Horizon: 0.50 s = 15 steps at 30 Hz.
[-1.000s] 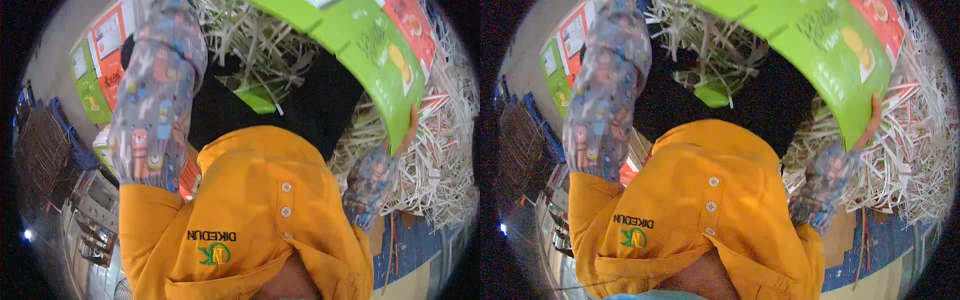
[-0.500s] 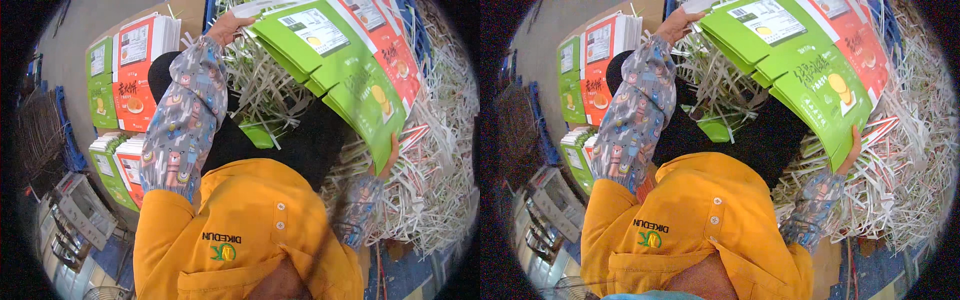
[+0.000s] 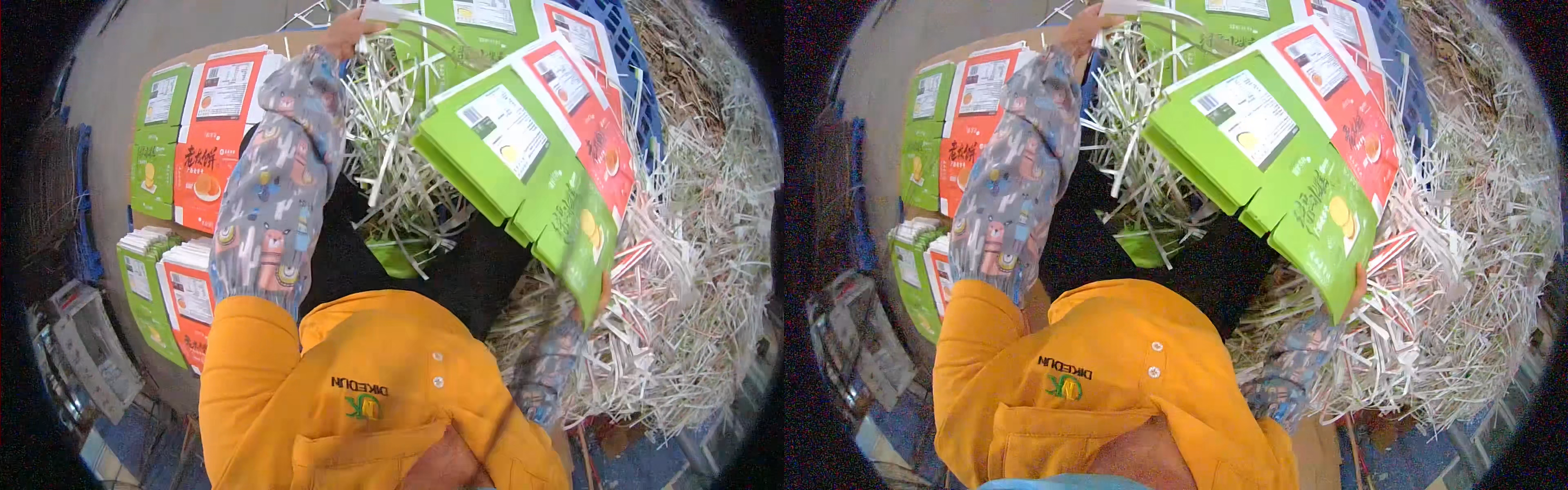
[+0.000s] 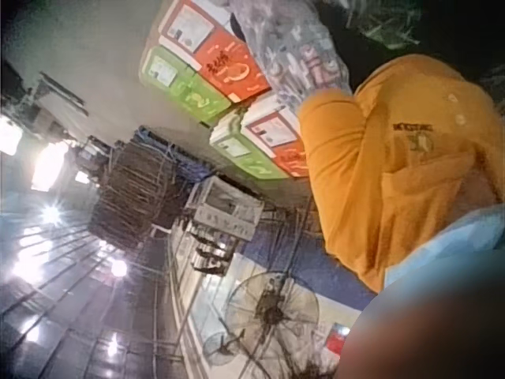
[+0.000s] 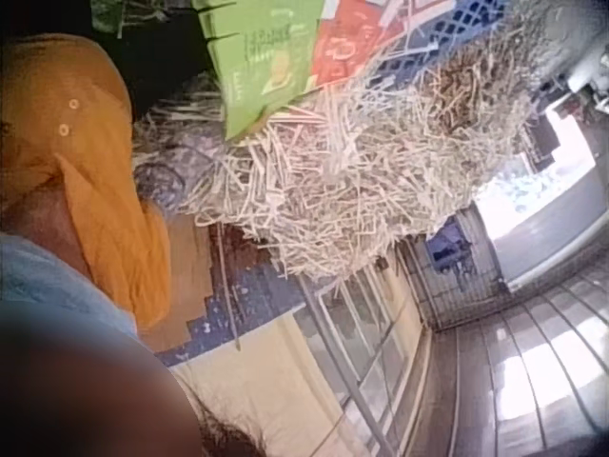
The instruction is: Sorting and organizing flattened cardboard boxes for food products.
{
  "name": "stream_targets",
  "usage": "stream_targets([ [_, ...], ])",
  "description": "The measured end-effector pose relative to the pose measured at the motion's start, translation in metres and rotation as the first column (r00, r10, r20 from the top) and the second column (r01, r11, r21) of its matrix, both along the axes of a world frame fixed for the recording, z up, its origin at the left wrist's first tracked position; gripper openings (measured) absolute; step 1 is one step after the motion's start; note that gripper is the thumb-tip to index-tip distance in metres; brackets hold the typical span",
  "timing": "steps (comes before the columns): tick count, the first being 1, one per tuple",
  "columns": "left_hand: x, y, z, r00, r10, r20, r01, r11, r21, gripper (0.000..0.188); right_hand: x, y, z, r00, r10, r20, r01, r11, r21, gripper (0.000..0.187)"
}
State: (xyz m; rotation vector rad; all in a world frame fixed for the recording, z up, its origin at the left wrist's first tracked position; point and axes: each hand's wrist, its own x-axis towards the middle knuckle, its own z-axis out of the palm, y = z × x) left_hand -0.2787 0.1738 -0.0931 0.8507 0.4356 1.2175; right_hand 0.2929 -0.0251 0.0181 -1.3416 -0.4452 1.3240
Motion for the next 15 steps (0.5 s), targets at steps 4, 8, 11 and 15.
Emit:
stream_targets([
  [4, 0.026, -0.011, 0.016, 0.313, -0.041, -0.949, 0.055, 0.998, -0.025, 0.04, 0.015, 0.006, -0.013, 0.992, 0.074, 0.106, -0.053, 0.981, -0.185, 0.036],
  [8, 0.055, -0.051, 0.062, -0.266, -0.101, -0.959, -0.162, 0.985, -0.059, 0.042, -0.012, 0.004, -0.007, 0.996, 0.075, -0.039, -0.078, 0.992, -0.098, 0.03],
  [11, 0.051, -0.098, 0.088, -0.342, 0.687, -0.641, -0.041, 0.671, 0.74, 0.034, -0.032, 0.003, 0.012, 0.993, 0.015, -0.119, -0.028, 0.994, -0.105, 0.032],
  [15, 0.125, -0.187, 0.12, 0.163, 0.26, -0.952, -0.35, 0.917, 0.191, 0.032, -0.073, -0.005, 0.016, 0.951, -0.054, -0.304, 0.029, 0.996, -0.085, 0.039],
])
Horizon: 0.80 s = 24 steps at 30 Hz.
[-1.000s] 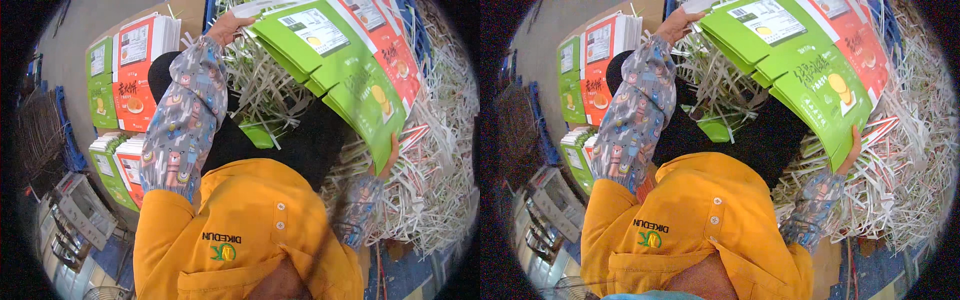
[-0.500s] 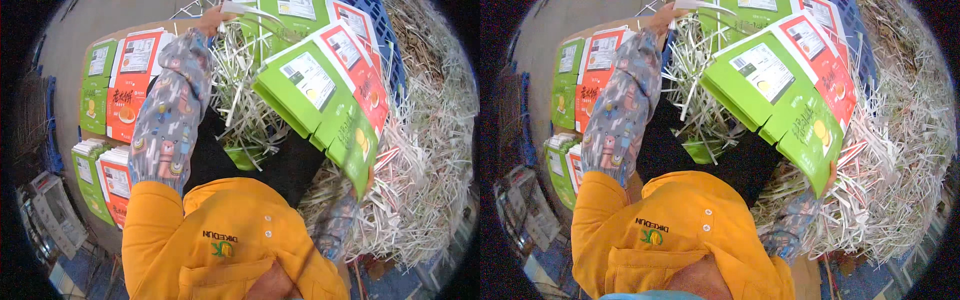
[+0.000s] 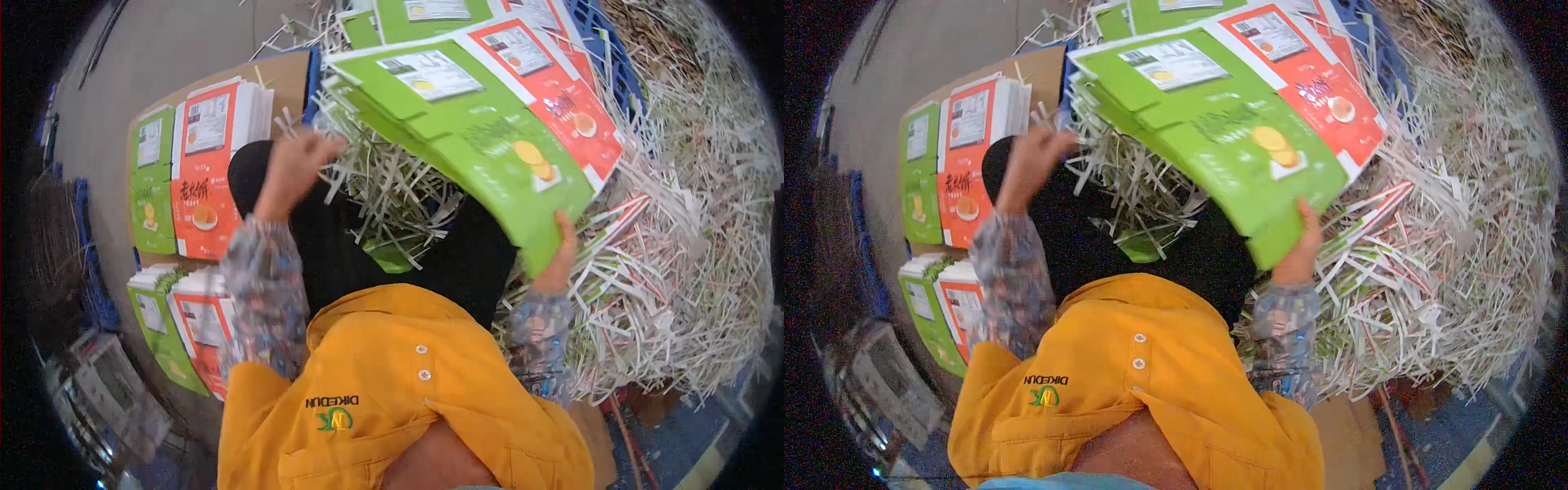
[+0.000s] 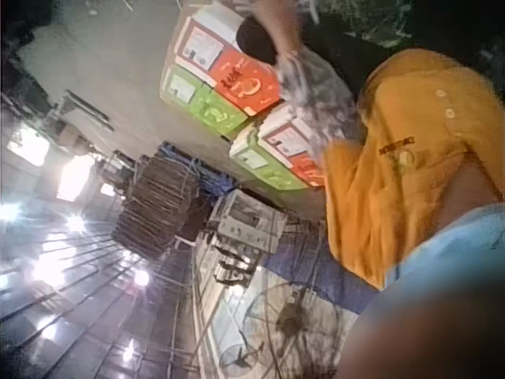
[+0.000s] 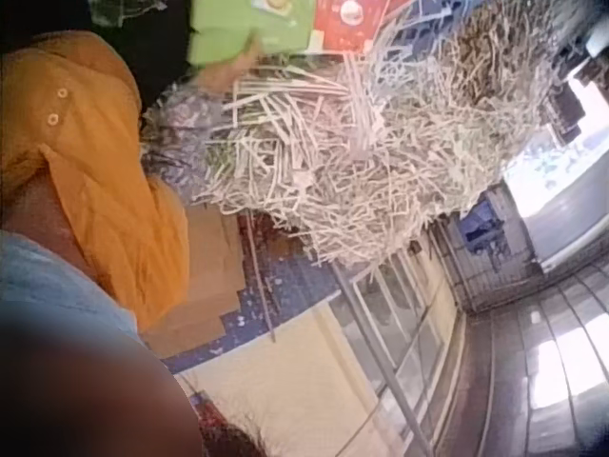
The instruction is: Sorting and organizing flattened cardboard boxes for food products.
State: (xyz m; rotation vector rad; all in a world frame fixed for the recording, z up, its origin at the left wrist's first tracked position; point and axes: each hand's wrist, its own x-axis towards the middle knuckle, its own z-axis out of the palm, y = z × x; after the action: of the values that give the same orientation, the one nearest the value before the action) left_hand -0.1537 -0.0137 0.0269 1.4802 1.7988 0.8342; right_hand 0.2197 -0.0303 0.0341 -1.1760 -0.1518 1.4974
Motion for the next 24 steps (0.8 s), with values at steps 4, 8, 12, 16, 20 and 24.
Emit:
stream_targets([
  [4, 0.083, -0.045, -0.026, 0.174, 0.414, 0.893, 0.226, 0.866, -0.445, 0.037, -0.055, -0.024, -0.044, 0.973, 0.125, -0.195, -0.14, 0.988, -0.066, 0.036],
  [8, 0.107, -0.034, -0.078, 0.054, 0.635, 0.77, -0.071, 0.772, -0.632, 0.032, -0.077, -0.037, -0.069, 0.878, 0.407, -0.252, -0.446, 0.886, -0.124, 0.028],
  [12, 0.103, -0.034, -0.075, 0.069, 0.605, 0.793, -0.088, 0.796, -0.599, 0.032, -0.027, -0.015, -0.037, 0.681, 0.696, 0.228, -0.614, 0.712, -0.34, 0.029],
  [16, 0.096, -0.032, -0.075, 0.074, 0.611, 0.788, -0.08, 0.791, -0.606, 0.033, 0.045, 0.023, -0.089, 0.602, 0.075, 0.795, -0.095, 0.995, -0.023, 0.03],
  [20, 0.087, -0.035, -0.072, 0.075, 0.601, 0.796, -0.036, 0.799, -0.6, 0.033, 0.054, 0.067, -0.099, 0.951, 0.118, 0.287, -0.145, 0.987, 0.075, 0.03],
  [24, 0.081, -0.028, -0.067, 0.151, 0.578, 0.802, -0.026, 0.814, -0.581, 0.033, 0.066, 0.101, -0.123, 0.995, -0.102, 0.02, 0.102, 0.995, 0.019, 0.035],
])
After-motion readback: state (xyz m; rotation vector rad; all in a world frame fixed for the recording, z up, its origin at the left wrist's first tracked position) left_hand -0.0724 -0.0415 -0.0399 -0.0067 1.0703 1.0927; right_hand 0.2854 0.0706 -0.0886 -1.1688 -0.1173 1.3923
